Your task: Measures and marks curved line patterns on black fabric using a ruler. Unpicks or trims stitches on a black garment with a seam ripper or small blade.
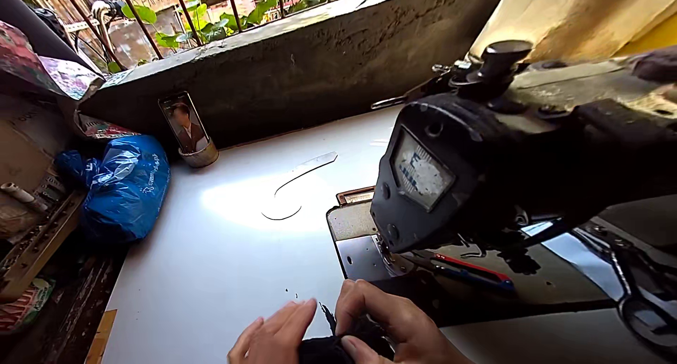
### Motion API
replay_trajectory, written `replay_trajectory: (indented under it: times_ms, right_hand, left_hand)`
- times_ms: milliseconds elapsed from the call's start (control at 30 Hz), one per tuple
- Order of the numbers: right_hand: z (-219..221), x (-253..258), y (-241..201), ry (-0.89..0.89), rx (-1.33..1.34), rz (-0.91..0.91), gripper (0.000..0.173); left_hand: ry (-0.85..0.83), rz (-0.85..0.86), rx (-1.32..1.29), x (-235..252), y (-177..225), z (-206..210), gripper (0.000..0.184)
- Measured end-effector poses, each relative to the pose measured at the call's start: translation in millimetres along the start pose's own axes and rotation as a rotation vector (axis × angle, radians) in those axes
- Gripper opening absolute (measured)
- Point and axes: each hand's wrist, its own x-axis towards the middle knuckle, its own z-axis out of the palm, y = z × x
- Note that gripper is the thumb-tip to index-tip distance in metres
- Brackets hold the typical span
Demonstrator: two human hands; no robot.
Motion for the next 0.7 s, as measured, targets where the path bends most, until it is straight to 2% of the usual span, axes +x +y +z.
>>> replay_trajectory:
  times_ms: [67,133,267,367,433,533,567,600,700]
  right_hand:
    - [-4,-1,1,-0.009,-0.059,-0.057,0.008]
    - [-6,-4,5,0.000,-0.111,-0.113,0.008]
    - [-5,-12,8,0.040,-0.186,-0.180,0.010]
    - [-5,-18,8,0.077,-0.190,-0.206,0.011]
    - [-7,-24,8,0.097,-0.169,-0.200,0.010]
    - [-9,-34,8,0.126,-0.145,-0.162,0.011]
    - [-9,-37,5,0.130,-0.148,-0.149,0.011]
    - [-8,-38,-1,0.128,-0.151,-0.136,0.012]
    - [-6,-40,-14,0.121,-0.189,-0.108,0.013]
  left_hand:
    - [-0.048,-0.047,-0.032,3,-11,13,0.028]
    - [-0.009,-0.023,-0.049,1,-17,20,0.016]
    - [0.086,0.020,-0.066,-2,-17,27,0.010]
    - [0.051,0.027,-0.114,-3,-16,29,0.011]
    - [-0.007,0.016,-0.182,-3,-15,26,0.018]
    - [-0.050,-0.020,-0.221,-3,-9,26,0.058]
    - [-0.043,-0.033,-0.219,-3,-6,29,0.064]
    - [-0.034,-0.046,-0.216,-3,-4,32,0.063]
    - [-0.047,-0.066,-0.279,-2,-1,39,0.042]
